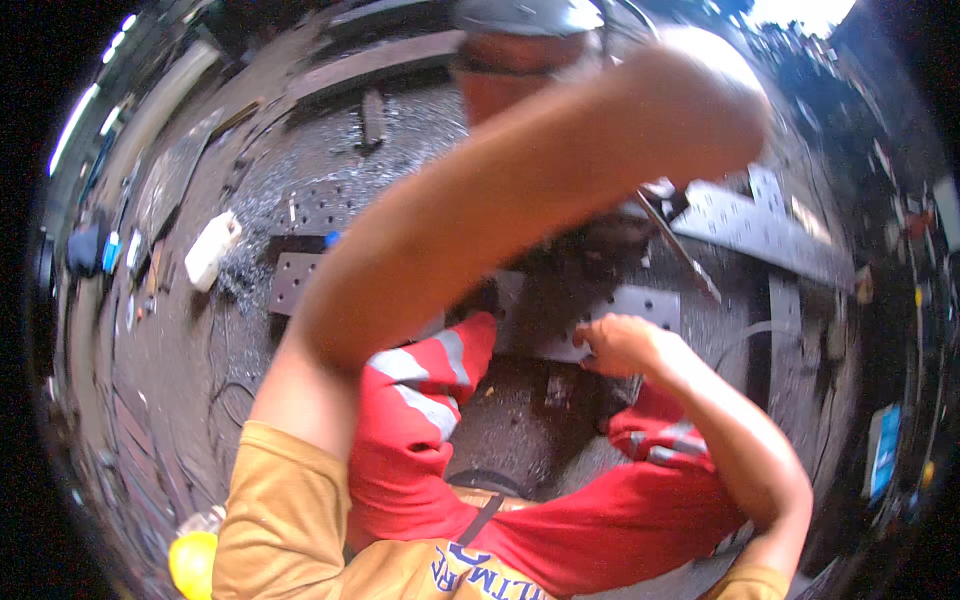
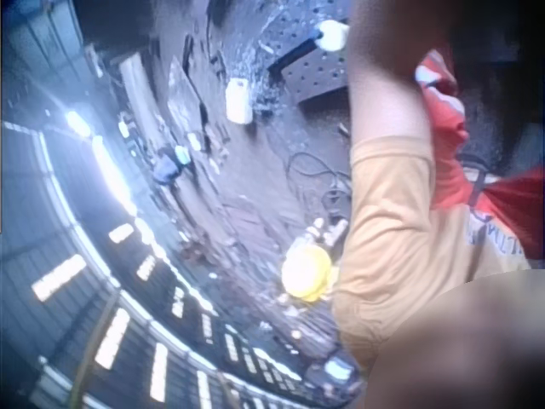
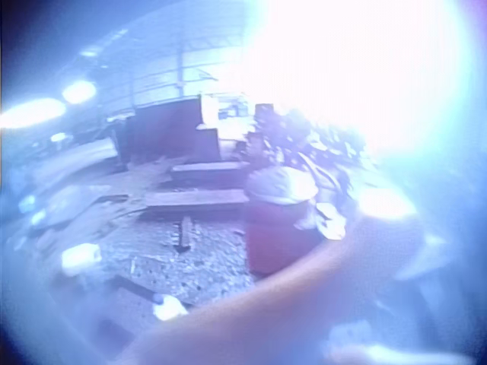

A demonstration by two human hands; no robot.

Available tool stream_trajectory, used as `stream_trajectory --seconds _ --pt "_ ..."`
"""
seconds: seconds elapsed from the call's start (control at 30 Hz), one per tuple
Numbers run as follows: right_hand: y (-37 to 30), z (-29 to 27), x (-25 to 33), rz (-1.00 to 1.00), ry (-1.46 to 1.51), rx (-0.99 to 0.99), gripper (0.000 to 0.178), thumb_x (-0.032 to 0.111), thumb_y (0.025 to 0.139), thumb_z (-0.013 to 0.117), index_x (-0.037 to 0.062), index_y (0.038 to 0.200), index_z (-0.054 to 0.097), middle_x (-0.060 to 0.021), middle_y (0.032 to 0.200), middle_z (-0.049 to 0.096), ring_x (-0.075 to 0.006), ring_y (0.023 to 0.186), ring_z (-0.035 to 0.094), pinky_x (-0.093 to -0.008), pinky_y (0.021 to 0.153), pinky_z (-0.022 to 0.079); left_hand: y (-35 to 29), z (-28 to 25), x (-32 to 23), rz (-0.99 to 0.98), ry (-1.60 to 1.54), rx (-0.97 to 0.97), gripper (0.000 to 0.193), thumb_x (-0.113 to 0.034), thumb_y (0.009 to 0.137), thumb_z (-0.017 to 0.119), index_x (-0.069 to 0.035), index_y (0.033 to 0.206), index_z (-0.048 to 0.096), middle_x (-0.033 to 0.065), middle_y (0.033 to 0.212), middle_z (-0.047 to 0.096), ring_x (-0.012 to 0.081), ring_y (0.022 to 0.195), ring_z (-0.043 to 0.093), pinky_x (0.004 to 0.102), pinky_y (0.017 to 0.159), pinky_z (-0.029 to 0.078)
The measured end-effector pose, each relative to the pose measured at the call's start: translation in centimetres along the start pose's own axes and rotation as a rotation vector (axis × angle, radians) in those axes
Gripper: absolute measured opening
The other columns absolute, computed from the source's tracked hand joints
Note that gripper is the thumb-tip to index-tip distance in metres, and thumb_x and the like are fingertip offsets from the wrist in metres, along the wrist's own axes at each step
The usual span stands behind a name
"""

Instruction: The person sits on the floor and uses a drill press to create holes in a metal plate. They repeatedly apply liquid from a bottle to the drilling area, reposition the plate, and continue drilling multiple holes.

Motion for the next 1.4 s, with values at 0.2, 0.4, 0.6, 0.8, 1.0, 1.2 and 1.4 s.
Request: stream_trajectory --seconds 0.2,0.4,0.6,0.8,1.0,1.2,1.4 --pt "12.0 -2.4 6.4 -0.535 -0.049 -0.531 0.068 0.026 0.086 0.079 0.0089 0.145 0.052 -0.0204 0.142 0.058 -0.0333 0.129 0.058 -0.0447 0.107 0.048 1.6 3.5 1.4 -0.127 -0.021 0.297 0.024 -0.02 0.084 0.076 -0.014 0.106 0.081 0.0075 0.11 0.076 0.0322 0.098 0.07 0.0581 0.078 0.049" --pt "28.6 1.4 13.8 -0.487 0.761 -0.425 0.105 0.019 0.076 0.092 0.0033 0.156 0.027 -0.0211 0.141 0.051 -0.0312 0.132 0.052 -0.0443 0.113 0.043 4.5 3.5 -1.6 0.028 -0.168 0.278 0.032 -0.031 0.084 0.079 -0.018 0.114 0.079 0.0078 0.122 0.072 0.033 0.11 0.066 0.0598 0.09 0.045" --pt "33.7 0.9 20.3 -0.643 0.703 -0.746 0.125 0.023 0.071 0.097 0.0071 0.159 0.011 -0.0215 0.152 0.037 -0.0341 0.143 0.039 -0.0459 0.122 0.03 1.3 3.2 0.8 0.03 -0.201 0.17 0.03 -0.03 0.085 0.077 -0.017 0.112 0.079 0.0087 0.12 0.073 0.0327 0.109 0.067 0.0579 0.089 0.047" --pt "37.3 1.4 21.8 -0.572 1.73 -0.334 0.092 0.028 0.078 0.086 0.0102 0.148 0.029 -0.0132 0.139 0.053 -0.0252 0.125 0.056 -0.0427 0.103 0.048 -3.0 2.8 3.0 0.001 -0.188 0.069 0.028 -0.028 0.085 0.075 -0.015 0.11 0.079 0.0095 0.118 0.074 0.0324 0.108 0.068 0.056 0.089 0.049" --pt "33.6 -0.2 22.0 -0.737 1.868 -0.471 0.072 0.034 0.085 0.08 0.0127 0.142 0.042 -0.0088 0.131 0.062 -0.0216 0.114 0.064 -0.0426 0.092 0.056 -6.3 3.5 3.7 -0.056 -0.149 0.085 0.027 -0.027 0.086 0.073 -0.014 0.108 0.079 0.0104 0.116 0.075 0.0321 0.106 0.07 0.0541 0.089 0.051" --pt "18.1 -2.7 17.5 -0.67 1.2 -1.226 0.077 0.034 0.082 0.085 0.0107 0.141 0.042 -0.009 0.126 0.065 -0.0226 0.11 0.067 -0.0417 0.093 0.056 -5.1 3.2 2.4 -0.105 -0.078 0.151 0.025 -0.026 0.087 0.071 -0.012 0.107 0.079 0.0113 0.114 0.076 0.0319 0.105 0.071 0.0521 0.088 0.052" --pt "9.4 1.0 10.4 -0.35 1.217 -1.472 0.09 0.028 0.072 0.094 0.0069 0.14 0.04 -0.012 0.122 0.068 -0.0238 0.109 0.068 -0.0407 0.097 0.056 -0.3 1.0 1.4 0.194 0.104 -0.267 0.021 -0.02 0.087 0.066 -0.006 0.095 0.079 0.0165 0.098 0.077 0.037 0.093 0.075 0.0436 0.082 0.058"
Point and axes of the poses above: each hand's wrist, its own y-axis towards the middle knuckle, its own z-axis out of the palm, x = y × z, the point moved 6 cm from there along y, towards the middle knuckle
